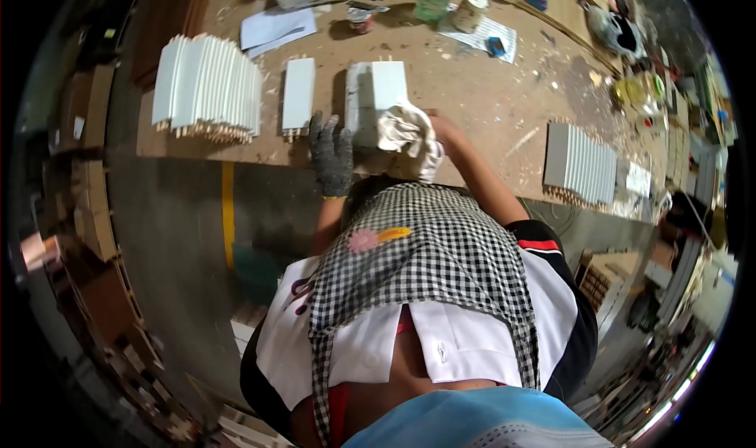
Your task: The person wipes down white rectangular slats with a cloth, applying liquid from a bottle onto the cloth and cleaning each side of the slats.
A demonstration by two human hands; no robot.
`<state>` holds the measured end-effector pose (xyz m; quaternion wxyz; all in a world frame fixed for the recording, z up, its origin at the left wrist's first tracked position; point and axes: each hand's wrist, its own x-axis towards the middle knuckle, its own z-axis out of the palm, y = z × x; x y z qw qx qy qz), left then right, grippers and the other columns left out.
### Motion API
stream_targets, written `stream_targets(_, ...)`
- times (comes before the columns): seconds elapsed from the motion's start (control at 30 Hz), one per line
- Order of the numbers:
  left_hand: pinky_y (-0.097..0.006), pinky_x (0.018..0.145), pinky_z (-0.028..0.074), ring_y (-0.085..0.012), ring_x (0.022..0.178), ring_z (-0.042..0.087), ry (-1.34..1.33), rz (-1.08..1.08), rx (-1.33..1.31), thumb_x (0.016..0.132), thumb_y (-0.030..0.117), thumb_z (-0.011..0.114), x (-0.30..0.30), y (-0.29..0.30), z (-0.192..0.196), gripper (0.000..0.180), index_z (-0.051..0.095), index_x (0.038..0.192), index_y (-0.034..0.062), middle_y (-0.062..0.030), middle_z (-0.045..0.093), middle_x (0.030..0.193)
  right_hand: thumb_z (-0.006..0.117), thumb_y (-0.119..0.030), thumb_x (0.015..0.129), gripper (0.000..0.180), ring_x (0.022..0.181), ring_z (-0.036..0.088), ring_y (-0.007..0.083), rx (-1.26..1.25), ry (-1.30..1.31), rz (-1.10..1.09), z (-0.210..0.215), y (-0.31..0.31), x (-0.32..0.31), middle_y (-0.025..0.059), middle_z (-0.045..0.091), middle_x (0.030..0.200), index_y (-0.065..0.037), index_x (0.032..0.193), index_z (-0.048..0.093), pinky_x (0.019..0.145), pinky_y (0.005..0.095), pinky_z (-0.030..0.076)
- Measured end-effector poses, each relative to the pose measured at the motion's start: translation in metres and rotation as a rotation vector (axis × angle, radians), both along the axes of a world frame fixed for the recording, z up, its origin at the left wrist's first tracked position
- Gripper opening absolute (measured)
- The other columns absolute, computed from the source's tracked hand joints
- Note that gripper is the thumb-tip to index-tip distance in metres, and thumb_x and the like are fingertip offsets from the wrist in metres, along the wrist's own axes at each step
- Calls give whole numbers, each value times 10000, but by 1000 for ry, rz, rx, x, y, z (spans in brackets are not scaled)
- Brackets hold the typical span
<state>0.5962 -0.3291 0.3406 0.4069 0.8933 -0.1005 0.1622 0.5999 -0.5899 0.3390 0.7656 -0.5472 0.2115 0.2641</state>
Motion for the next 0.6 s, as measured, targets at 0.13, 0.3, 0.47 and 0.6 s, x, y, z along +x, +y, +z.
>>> stream_targets(0.13, -463, 1086, 384, -380, 1286, 481, -69, 40, 1, 931, 105, 637, -7, 9, 5, 277, 620, 1185, -4, -227, 518, 1374, 740, -228, 872, 309, 713, 621, 127, 14, -86, -3, -27, 38, 16, 47, 662, 868, 16, 1036, 646, 576, 247, 487)
stream_targets(0.3, -463, 1090, 375, -379, 1286, 472, 11, 11, -96, 893, 237, 707, -23, 5, -7, 566, 478, 1360, 15, -222, 470, 1406, 668, -243, 920, 441, 849, 675, 234, -103, -152, -306, 24, -13, -3, 180, 646, 1044, 53, 1215, 524, 689, 344, 607)
stream_targets(0.47, -489, 1024, 426, -408, 1245, 485, 36, -8, 91, 763, 369, 810, -13, -37, -19, 916, 324, 1458, 24, -269, 461, 1354, 527, -90, 943, 332, 929, 696, 226, -508, -413, -440, 37, -43, 14, 150, 670, 1075, 1, 1260, 564, 662, 335, 587)
stream_targets(0.6, -456, 958, 492, -341, 1176, 545, 343, -119, -743, 851, 228, 725, 2, -48, -56, 745, 316, 1441, 29, -214, 496, 1318, 684, -57, 745, 234, 891, 628, 317, -985, -1251, 166, 39, 35, 25, 149, 687, 896, -85, 974, 727, 909, 418, 481)
